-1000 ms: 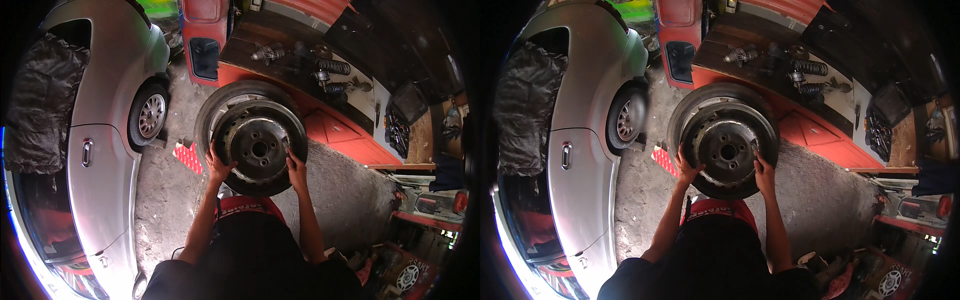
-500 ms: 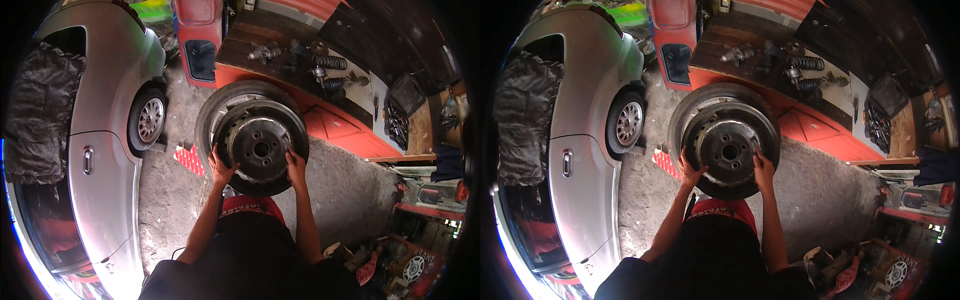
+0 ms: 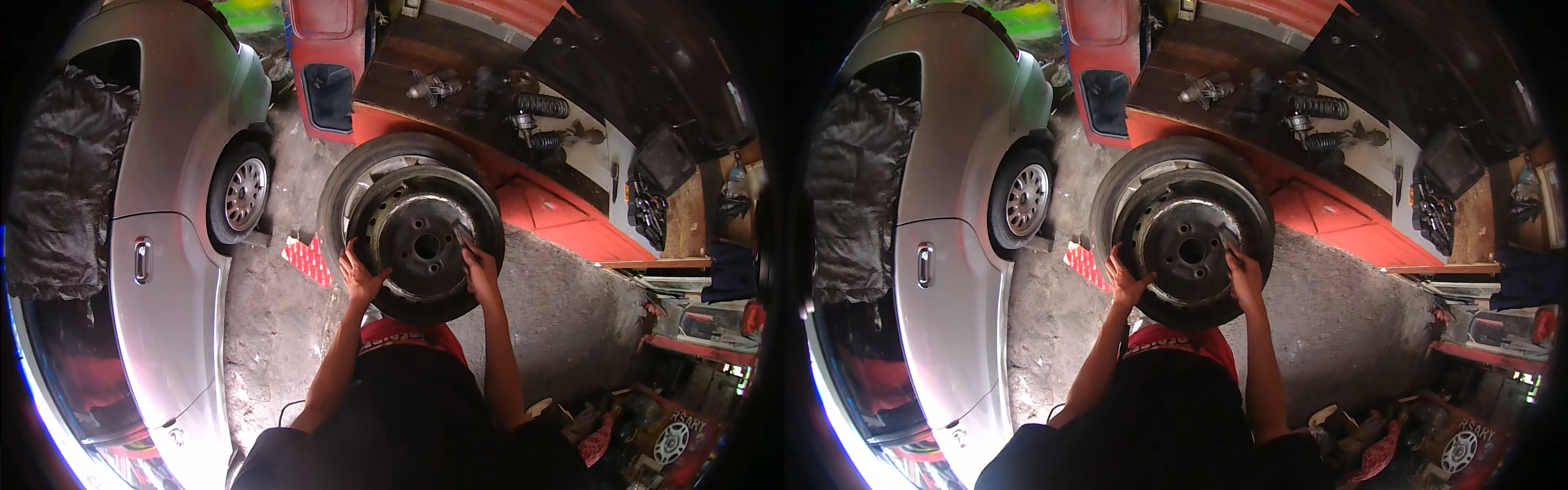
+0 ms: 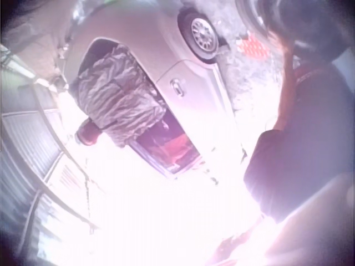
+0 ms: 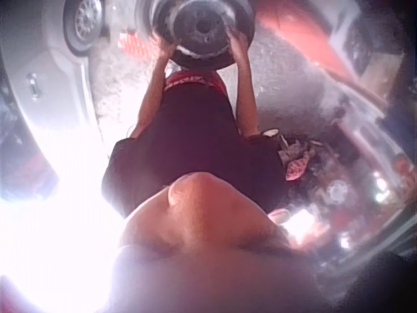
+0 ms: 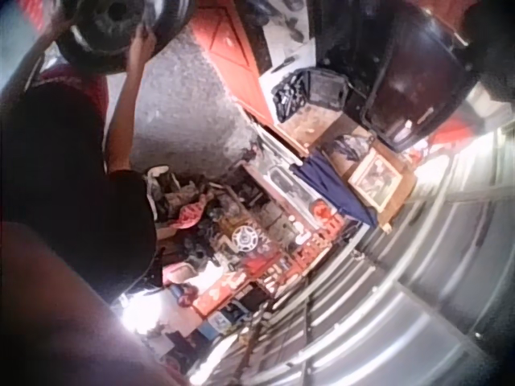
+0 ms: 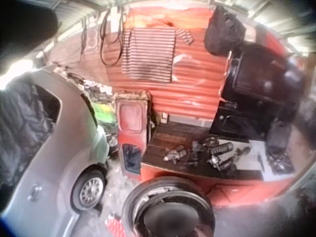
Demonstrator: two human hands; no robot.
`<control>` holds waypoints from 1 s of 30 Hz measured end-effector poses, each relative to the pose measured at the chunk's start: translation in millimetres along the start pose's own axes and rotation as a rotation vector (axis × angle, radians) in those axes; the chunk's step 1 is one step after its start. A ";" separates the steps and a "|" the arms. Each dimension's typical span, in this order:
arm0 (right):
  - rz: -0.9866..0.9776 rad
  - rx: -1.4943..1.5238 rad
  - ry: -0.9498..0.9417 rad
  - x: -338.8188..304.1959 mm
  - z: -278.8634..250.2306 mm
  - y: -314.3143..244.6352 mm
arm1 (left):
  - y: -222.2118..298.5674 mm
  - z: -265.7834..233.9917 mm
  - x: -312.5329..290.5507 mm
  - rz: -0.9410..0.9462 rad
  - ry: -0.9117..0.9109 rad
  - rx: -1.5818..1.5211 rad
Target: The person scrubs the inner surface of a car wheel rim using a small brush and a hammer. They repeatedly rotate the rim and scrub different sections while standing in a garage.
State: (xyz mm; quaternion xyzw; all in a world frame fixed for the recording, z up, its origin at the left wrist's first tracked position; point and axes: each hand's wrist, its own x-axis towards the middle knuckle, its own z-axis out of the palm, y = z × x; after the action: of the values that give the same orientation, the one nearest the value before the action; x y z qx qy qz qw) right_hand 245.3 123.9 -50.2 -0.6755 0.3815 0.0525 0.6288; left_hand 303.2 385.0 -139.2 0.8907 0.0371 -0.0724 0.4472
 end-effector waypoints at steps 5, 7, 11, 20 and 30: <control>-0.038 -0.025 -0.065 18.0 27.0 -31.9 | 11.1 3.3 9.3 -0.009 0.022 0.017; -0.076 -0.047 -0.121 20.7 15.7 -31.7 | 11.2 3.2 6.7 -0.026 0.028 0.019; -0.009 -0.079 -0.194 16.3 -18.4 -31.6 | 2.3 8.9 2.4 -0.002 0.114 0.051; -0.331 -0.536 -0.414 59.1 -22.3 -58.8 | 5.9 38.6 -59.6 -0.152 0.311 0.052; -0.502 -0.738 -0.500 81.7 -3.0 -60.1 | 15.3 68.9 -80.4 -0.387 0.487 -0.021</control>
State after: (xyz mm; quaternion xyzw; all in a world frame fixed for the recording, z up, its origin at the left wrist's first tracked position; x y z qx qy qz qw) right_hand 336.6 79.5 -46.0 -0.8902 0.0013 0.1908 0.4138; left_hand 219.3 320.5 -154.7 0.8536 0.3129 0.0597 0.4123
